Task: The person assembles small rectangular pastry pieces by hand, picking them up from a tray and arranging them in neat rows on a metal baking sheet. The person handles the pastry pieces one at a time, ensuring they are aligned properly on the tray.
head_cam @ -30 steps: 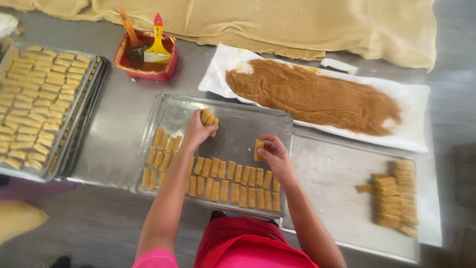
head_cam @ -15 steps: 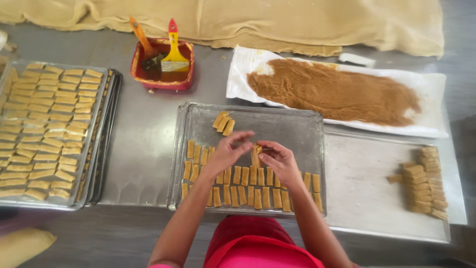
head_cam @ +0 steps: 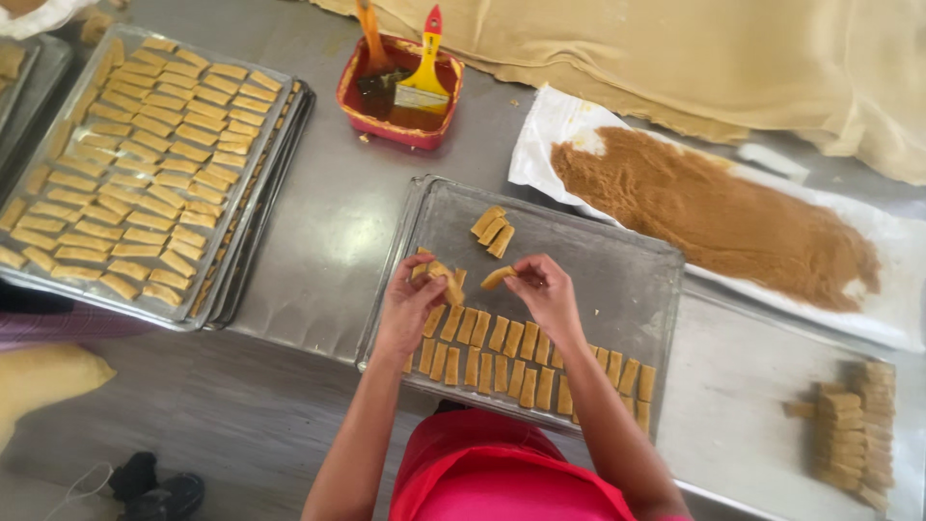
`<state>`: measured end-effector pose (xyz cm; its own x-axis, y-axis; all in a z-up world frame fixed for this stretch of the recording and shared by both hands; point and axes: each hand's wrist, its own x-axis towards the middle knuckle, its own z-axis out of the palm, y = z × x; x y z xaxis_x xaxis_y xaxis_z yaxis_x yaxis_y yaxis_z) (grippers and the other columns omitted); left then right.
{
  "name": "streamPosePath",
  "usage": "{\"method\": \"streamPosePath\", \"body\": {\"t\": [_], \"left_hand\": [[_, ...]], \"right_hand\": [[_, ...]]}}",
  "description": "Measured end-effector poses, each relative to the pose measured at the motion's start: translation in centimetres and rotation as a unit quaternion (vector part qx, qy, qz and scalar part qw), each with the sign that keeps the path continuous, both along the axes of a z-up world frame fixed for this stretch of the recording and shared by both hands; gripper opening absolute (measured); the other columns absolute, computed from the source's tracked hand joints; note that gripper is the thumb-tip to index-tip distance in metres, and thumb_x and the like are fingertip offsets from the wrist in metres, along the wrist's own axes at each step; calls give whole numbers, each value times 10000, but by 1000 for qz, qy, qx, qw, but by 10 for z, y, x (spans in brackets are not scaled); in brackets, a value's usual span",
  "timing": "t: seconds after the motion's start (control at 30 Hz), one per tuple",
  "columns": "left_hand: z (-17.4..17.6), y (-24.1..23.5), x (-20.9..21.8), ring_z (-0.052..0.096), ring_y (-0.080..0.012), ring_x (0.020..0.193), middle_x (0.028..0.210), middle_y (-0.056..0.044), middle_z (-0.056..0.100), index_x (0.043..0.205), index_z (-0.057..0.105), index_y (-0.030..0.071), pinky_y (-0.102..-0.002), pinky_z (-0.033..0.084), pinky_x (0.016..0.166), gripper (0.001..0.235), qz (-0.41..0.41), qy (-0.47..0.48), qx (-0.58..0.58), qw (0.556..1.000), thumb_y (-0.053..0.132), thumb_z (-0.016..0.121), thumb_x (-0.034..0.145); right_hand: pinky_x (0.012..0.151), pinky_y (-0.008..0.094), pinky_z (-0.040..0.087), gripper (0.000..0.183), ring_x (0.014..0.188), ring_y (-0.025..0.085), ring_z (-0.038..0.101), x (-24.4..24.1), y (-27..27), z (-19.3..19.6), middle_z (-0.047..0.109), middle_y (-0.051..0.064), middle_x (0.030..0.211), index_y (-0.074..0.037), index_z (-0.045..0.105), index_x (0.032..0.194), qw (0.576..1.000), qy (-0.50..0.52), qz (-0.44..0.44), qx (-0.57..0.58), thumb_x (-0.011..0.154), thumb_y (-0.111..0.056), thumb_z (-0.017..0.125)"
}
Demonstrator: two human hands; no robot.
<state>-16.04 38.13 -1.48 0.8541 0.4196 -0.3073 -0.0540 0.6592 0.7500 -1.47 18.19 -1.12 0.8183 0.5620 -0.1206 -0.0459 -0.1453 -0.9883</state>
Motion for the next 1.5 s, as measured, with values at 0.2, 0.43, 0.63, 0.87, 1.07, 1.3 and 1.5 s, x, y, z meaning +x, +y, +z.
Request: {"method": "streamPosePath", "body": {"t": [0.2,0.43,0.63,0.87,1.07,1.3,1.5], "left_hand": [[7,9,-23,695,-123,877,996,-20,723,1157,688,64,-272,584,772,267,16,17,-33,999,33,728,895],[4,-8,-17,642,-80,841,912,12,670,1107,700,87,-239,533,740,209,-42,-10,5,999,1,749,923],[7,-15,-6,637,-83,836,923,2,693,1002,665,103,-244,513,703,144,-89,-31,-7,995,6,740,926],[6,-20,2,680,-96,921,1021,-6,698,1037,624,109,-258,557,777,146,-87,-5,-31,996,31,701,940],[-13,-10,3,699,-173,917,1046,-72,723,1097,626,92,-310,576,767,162,-3,-1,-81,997,26,675,957],[1,9,-2,730,-198,966,1055,-103,758,1163,626,95,-344,617,844,309,2,60,-23,998,22,717,877],[-18,-11,3,684,-162,895,1007,-68,739,1160,625,63,-310,557,784,301,-63,55,-17,996,23,773,901]], "right_hand": [[738,291,583,207,836,157,726,-19,40,-13,743,85,960,-31,694,1083,984,-113,78,-112,888,-51,758],[780,325,574,271,907,192,687,-31,38,33,710,78,1073,-52,720,1159,986,-119,65,-100,889,-51,743],[874,307,599,257,1037,185,709,-34,24,69,695,83,1172,-32,728,1158,976,-161,143,25,912,41,704],[902,312,580,250,1025,181,697,-36,17,50,695,86,1120,-14,659,1096,982,-137,123,42,873,50,751],[896,299,623,175,992,168,707,-20,7,-10,715,97,1109,-22,643,1060,992,17,86,87,912,13,729],[848,288,613,208,933,163,733,-9,15,-15,754,67,1025,-35,692,1139,990,-51,63,-113,933,-31,719],[821,325,585,339,996,205,670,-27,23,34,672,88,1157,-62,690,1211,976,-181,94,-80,879,2,718]]}}
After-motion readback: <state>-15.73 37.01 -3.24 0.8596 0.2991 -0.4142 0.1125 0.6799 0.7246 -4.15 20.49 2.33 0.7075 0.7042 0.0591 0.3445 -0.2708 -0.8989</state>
